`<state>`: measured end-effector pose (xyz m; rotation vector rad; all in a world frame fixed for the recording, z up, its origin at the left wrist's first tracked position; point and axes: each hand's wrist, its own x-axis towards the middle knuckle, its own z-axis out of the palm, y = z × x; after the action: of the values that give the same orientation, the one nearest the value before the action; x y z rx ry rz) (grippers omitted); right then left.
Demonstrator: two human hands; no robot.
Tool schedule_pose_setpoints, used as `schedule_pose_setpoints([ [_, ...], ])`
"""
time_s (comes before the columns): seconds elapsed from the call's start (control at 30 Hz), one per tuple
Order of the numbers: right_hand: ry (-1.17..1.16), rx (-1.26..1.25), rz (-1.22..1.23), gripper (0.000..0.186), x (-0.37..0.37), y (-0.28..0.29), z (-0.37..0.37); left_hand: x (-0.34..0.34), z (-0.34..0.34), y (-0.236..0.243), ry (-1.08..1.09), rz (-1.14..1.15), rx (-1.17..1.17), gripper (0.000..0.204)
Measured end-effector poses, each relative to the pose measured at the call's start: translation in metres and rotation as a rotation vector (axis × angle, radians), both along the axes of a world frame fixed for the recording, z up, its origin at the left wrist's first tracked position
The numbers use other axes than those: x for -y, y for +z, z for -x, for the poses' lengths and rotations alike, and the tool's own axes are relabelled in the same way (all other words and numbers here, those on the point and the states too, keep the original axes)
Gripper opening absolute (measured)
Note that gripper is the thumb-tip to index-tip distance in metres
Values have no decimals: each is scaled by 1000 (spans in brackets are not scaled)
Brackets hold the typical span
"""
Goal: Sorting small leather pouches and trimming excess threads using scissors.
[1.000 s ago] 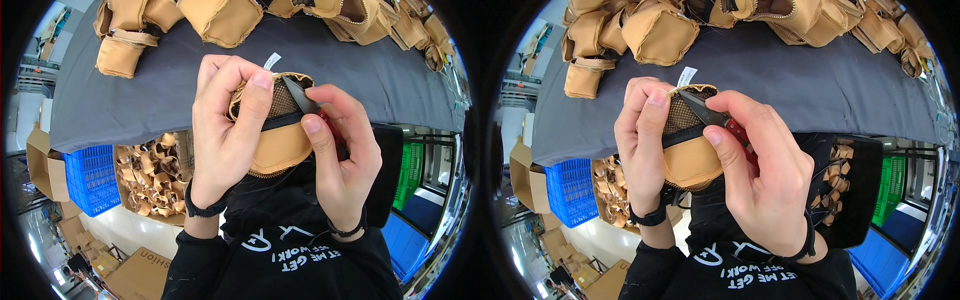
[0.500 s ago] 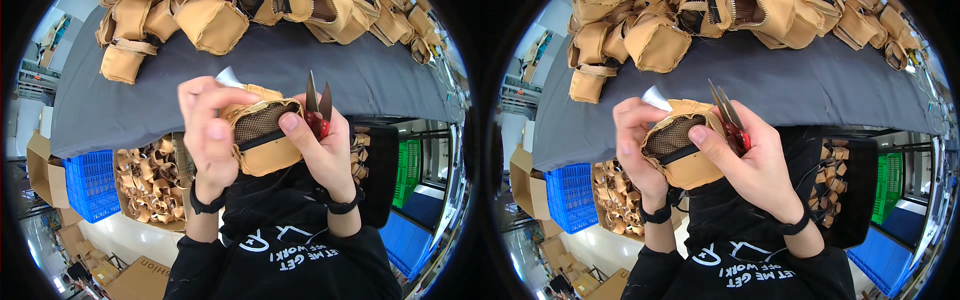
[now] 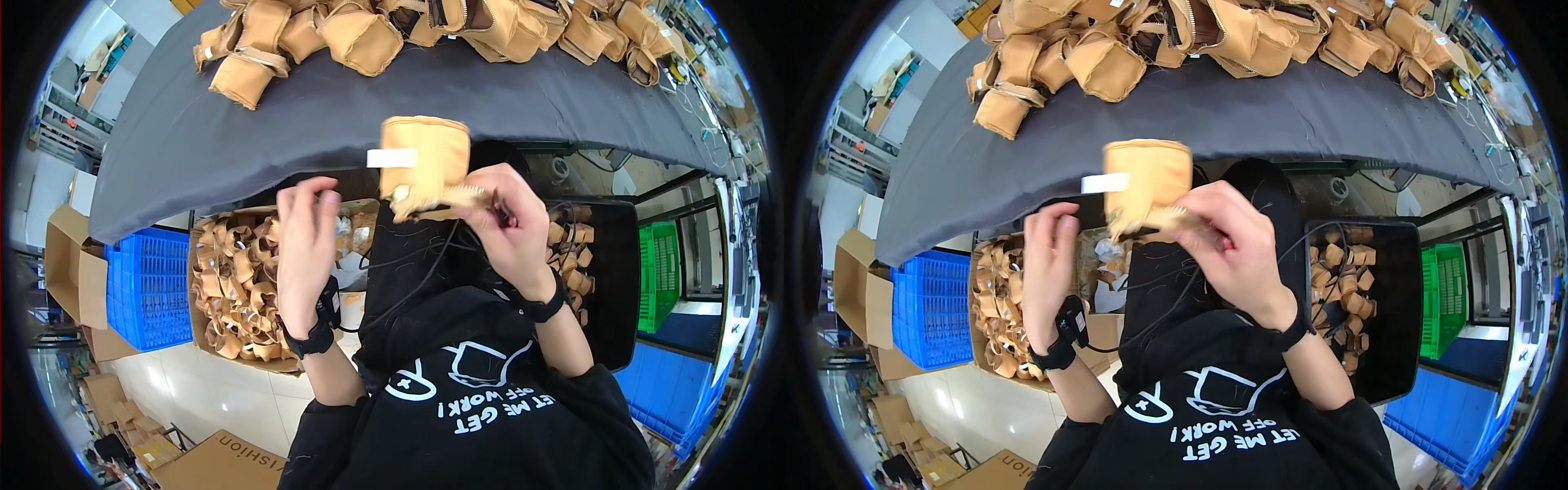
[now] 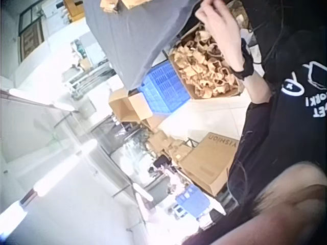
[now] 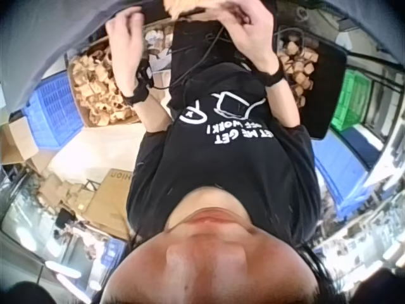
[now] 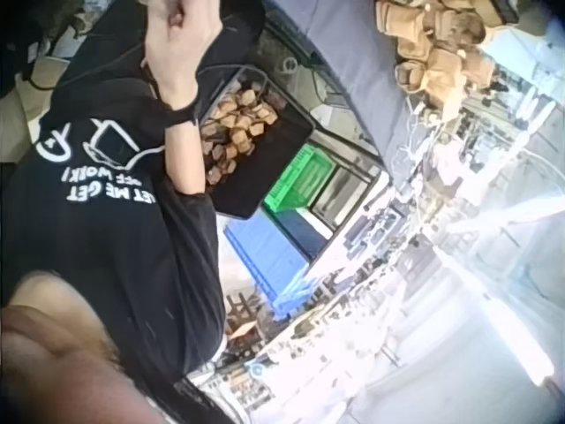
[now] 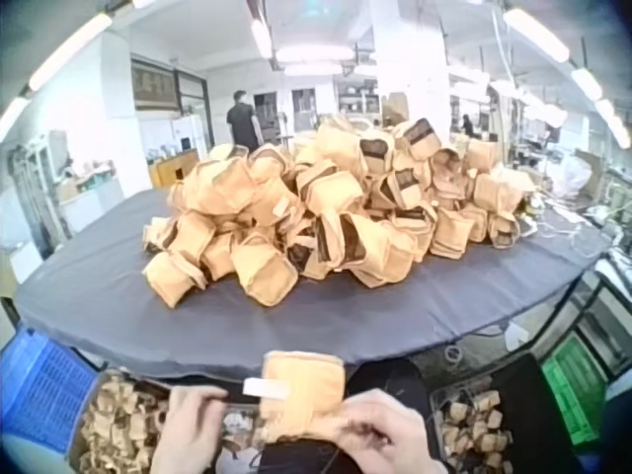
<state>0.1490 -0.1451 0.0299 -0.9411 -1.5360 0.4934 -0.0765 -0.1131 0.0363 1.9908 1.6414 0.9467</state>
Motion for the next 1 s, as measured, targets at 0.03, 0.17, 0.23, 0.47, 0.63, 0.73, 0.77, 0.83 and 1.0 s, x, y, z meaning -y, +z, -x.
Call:
schedule_pose_setpoints([
  [0.03, -26, -54, 85, 18, 3, -1, 0, 5, -1, 1, -34, 63, -18, 26],
  [0.17, -5, -540, 264, 20, 16, 12, 0, 15, -5, 9, -130, 77, -32, 26],
  [0.23, -163, -587, 369, 24, 20, 9, -14, 14, -7, 7, -212, 113, 27, 22],
  [0.47, -811, -518, 267, 17, 100, 10, -149, -2, 2, -10, -177, 49, 422, 11],
  [0.63, -1042, 19, 584, 18, 163, -17, -207, -15, -10, -21, -185, 66, 766, 6],
  [0.73, -1038, 62, 825, 24, 175, -56, -228, -33, -17, -7, -201, -38, 714, 7],
  [0.77, -1056, 93, 883, 26, 184, -86, -247, -40, -20, 3, -200, -38, 768, 7],
  [0.83, -1157, 475, 1216, 23, 186, -100, -249, -54, -29, 28, -195, -34, 729, 4],
  [1.0, -1191, 228, 927, 22, 146, -91, -236, -110, -53, 67, -75, -213, 75, 39],
])
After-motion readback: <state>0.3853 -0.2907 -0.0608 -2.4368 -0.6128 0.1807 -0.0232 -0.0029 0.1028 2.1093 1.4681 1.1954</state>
